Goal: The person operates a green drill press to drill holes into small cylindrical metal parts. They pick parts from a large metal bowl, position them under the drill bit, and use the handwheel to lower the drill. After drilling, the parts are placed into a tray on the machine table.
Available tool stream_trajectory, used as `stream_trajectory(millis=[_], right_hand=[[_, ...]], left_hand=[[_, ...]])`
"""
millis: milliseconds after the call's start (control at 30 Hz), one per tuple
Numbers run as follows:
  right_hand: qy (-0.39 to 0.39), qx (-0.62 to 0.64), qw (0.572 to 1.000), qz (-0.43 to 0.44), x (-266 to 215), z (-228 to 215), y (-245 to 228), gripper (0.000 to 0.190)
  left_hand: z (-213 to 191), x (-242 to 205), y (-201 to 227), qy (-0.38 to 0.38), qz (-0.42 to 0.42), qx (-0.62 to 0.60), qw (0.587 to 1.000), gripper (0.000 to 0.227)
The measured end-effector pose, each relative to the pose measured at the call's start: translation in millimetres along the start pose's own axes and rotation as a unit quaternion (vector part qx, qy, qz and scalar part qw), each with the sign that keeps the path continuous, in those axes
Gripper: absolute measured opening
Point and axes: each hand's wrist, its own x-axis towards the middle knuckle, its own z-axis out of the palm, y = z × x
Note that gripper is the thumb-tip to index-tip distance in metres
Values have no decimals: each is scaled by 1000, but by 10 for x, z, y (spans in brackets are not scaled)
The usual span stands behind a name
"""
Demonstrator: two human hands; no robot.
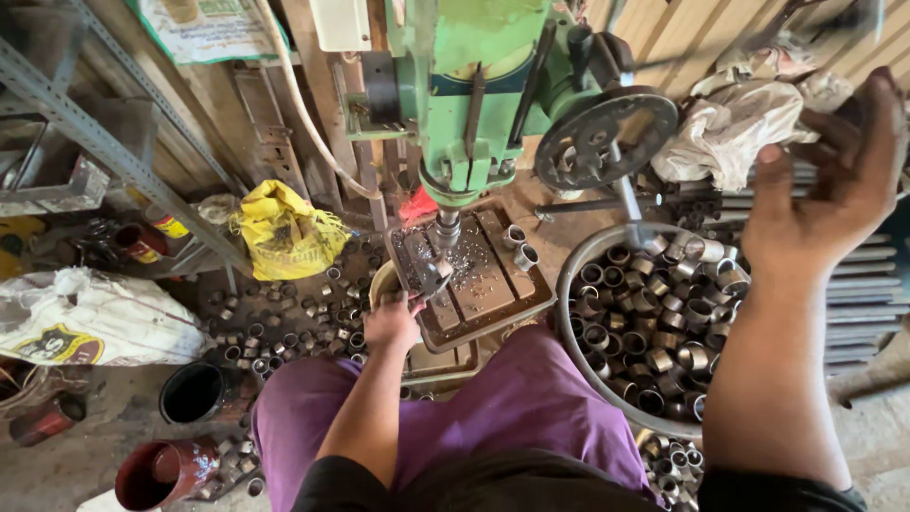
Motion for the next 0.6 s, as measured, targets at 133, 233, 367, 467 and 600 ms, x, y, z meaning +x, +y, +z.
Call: stream_trajectory(millis=[133,233,367,467,600], right_hand=[[50,126,990,47,-201,-59,-15,63],[48,179,974,128,-572,-159,5,55],[56,256,912,315,-1138,-226,210,46],[62,246,863,436,-1544,-127,440,38],[-53,69,910,405,-2018,-58,655,30]], left_hand=[[59,51,-111,-43,-7,-33,999,40],[162,115,-338,-187,-55,-160,968,47],[302,106,-591,-297,24,-453,840,41],[244,11,-732,-386,49,-595,703,48],[154,-85,-845,-446,12,-646,619,47]])
